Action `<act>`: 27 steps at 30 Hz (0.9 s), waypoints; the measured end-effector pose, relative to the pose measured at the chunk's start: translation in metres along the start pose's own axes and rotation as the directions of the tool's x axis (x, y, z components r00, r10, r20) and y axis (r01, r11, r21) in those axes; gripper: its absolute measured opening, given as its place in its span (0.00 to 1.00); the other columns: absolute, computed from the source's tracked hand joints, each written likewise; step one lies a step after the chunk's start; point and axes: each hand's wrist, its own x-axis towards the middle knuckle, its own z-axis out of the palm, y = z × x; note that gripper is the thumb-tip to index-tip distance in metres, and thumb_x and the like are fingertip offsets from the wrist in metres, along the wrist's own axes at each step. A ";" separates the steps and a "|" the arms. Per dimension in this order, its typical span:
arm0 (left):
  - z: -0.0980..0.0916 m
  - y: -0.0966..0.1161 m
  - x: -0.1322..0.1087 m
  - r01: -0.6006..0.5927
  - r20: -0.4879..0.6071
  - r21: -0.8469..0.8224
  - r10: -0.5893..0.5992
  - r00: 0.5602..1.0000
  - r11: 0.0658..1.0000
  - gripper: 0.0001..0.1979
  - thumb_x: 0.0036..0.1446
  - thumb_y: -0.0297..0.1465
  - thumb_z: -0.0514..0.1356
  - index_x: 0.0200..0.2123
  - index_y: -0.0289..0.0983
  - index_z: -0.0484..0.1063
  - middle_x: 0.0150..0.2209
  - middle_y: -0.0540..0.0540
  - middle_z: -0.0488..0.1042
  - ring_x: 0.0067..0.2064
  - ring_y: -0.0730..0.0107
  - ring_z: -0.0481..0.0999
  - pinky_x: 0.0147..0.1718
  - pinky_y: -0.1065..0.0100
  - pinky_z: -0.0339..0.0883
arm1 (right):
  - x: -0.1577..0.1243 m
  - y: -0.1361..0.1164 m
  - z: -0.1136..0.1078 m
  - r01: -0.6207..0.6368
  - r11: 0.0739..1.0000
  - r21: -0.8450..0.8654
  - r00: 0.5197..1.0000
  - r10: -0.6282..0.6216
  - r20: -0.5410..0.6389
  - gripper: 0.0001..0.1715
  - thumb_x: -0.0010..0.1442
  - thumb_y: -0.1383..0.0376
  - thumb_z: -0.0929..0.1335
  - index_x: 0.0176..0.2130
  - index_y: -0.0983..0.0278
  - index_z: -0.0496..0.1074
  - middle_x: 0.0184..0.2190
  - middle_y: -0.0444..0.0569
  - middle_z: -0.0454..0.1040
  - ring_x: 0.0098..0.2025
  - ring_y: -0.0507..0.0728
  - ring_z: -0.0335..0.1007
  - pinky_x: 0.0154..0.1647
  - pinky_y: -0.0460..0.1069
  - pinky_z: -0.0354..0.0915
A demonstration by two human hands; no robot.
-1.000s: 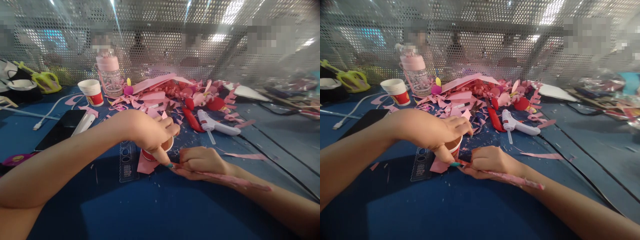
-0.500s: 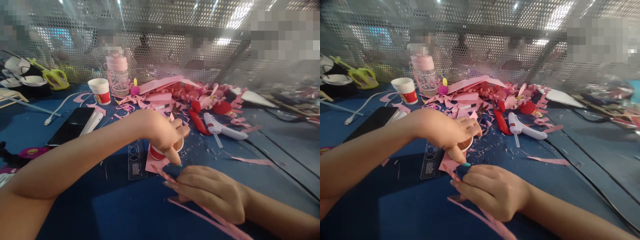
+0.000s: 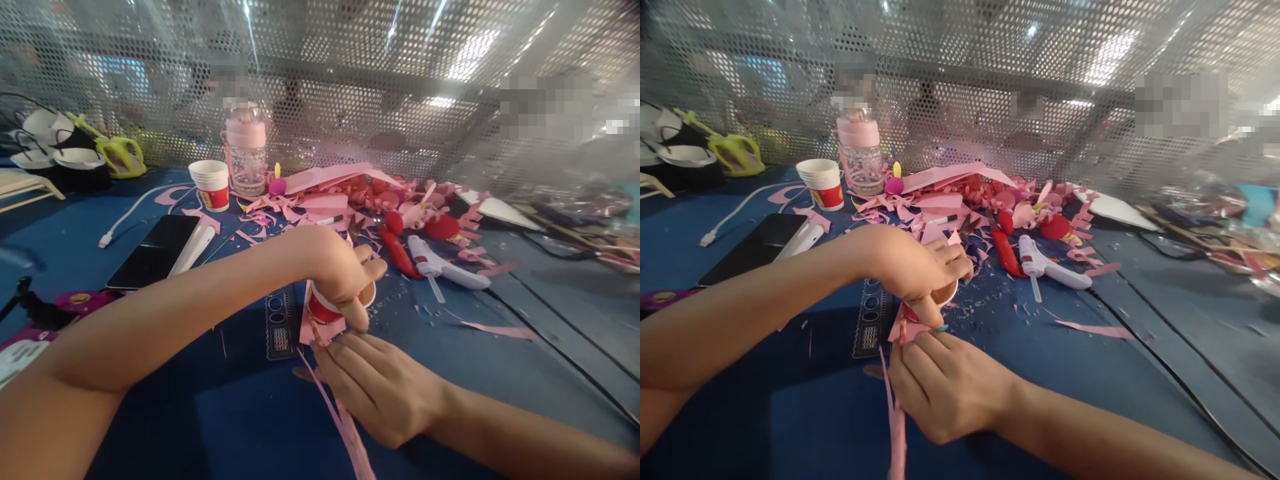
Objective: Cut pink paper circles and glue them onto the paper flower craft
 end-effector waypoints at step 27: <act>-0.001 -0.001 0.000 -0.054 0.104 0.122 0.042 0.994 0.991 0.45 0.44 0.41 0.57 0.63 0.40 0.42 0.66 0.43 0.39 0.63 0.47 0.47 0.53 0.55 0.56 | -0.005 -0.005 -0.006 -0.016 0.997 0.078 0.998 0.011 0.068 0.17 0.60 0.75 0.56 0.30 0.74 0.70 0.19 0.51 0.69 0.22 0.55 0.65 0.22 0.50 0.63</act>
